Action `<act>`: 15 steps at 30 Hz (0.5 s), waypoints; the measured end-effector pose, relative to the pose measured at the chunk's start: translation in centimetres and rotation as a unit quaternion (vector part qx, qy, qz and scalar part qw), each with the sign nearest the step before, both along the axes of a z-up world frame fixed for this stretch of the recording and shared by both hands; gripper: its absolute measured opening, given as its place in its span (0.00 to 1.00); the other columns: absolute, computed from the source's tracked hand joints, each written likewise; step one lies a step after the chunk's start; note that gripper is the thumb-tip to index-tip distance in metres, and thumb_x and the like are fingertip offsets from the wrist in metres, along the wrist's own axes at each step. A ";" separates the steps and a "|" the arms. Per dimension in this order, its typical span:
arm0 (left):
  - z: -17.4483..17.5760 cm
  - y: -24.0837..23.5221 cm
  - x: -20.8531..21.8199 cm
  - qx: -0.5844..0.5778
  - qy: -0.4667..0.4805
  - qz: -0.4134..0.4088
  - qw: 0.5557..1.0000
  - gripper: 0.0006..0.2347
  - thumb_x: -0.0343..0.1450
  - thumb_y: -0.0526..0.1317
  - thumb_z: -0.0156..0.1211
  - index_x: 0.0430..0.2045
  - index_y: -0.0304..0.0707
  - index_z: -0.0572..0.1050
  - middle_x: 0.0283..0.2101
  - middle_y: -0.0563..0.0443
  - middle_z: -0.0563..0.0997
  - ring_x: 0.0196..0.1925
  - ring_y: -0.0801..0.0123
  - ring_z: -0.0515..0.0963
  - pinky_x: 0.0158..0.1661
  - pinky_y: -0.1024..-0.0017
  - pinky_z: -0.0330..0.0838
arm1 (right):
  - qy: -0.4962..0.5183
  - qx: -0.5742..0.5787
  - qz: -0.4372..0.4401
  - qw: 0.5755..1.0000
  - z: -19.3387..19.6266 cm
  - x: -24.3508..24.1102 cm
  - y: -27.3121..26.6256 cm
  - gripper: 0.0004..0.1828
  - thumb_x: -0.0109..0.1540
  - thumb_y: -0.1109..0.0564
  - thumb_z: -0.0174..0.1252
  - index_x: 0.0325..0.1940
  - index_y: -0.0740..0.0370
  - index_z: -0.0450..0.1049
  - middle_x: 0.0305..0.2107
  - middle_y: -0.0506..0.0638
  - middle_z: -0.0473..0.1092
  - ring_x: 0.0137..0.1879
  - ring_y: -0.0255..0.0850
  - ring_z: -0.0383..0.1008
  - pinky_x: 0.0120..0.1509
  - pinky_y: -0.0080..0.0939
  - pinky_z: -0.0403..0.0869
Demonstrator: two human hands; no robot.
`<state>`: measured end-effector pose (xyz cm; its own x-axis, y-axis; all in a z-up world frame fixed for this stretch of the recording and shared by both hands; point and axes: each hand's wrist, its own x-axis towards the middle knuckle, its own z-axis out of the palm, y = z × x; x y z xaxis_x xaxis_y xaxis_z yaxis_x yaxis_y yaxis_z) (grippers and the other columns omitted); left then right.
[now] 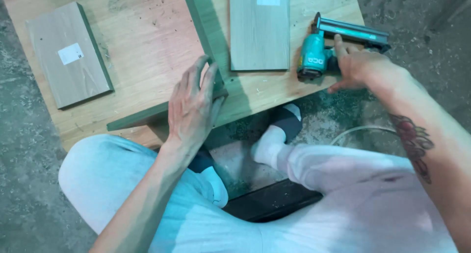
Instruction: Assembling wooden boxes using a pneumatic nail gun
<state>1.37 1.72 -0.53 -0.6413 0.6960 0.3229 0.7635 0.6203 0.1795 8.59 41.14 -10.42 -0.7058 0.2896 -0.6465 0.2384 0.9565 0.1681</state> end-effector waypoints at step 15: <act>-8.5 6.6 -5.5 -0.542 0.136 -0.205 0.804 0.10 0.71 0.32 0.52 0.37 0.44 0.83 0.43 0.45 0.83 0.48 0.48 0.77 0.48 0.33 0.63 | 0.232 -0.076 -0.061 0.968 -8.0 2.9 -0.2 0.43 0.56 0.46 0.66 0.73 0.50 0.59 0.40 0.66 0.79 0.51 0.67 0.80 0.53 0.68 0.76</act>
<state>-4.13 8.29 -9.02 -0.2955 0.7978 -0.5255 0.8627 -0.0135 -0.5056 11.53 40.92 -18.47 -0.8972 0.3154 -0.3091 0.3669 0.9219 -0.1244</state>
